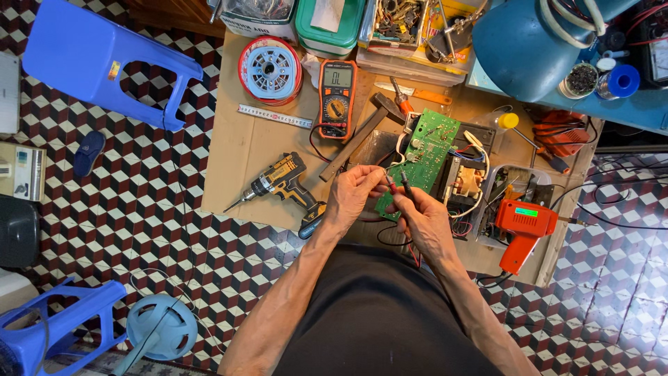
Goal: The person uses a heat gun to apply heat to a circuit board, then marks a component with a pen. They use a multimeter to test continuity and voltage across points on the board, adjusting the dial and moving probes between test points.
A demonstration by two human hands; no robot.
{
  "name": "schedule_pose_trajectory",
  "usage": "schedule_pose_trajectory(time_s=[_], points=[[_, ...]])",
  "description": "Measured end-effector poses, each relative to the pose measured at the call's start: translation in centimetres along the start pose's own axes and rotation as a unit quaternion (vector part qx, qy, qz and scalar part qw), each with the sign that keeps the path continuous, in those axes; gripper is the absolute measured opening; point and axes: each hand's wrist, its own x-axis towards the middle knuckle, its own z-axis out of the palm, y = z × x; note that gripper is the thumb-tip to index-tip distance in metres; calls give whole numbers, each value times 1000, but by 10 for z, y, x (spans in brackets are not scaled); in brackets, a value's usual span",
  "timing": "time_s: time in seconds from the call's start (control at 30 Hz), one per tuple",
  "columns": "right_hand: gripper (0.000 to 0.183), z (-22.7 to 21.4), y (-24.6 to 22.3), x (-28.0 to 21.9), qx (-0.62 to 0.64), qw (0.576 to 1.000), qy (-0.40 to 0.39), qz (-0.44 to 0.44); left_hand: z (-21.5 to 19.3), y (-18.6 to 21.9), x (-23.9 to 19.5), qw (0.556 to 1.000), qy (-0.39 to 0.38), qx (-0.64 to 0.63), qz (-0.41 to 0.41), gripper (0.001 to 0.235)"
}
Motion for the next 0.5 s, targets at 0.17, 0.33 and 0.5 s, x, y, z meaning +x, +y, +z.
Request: schedule_pose_trajectory(time_s=[0.17,0.33,0.5], points=[[29,-2,0,1,3,1000,0,4,4,2,-1,1000,-1,-19,-7,37],[29,-3,1,2,14,1000,-6,7,6,11,-2,997,11,-38,-60,37],[30,-4,0,4,19,1000,-14,7,6,17,-3,997,13,-34,-72,36]])
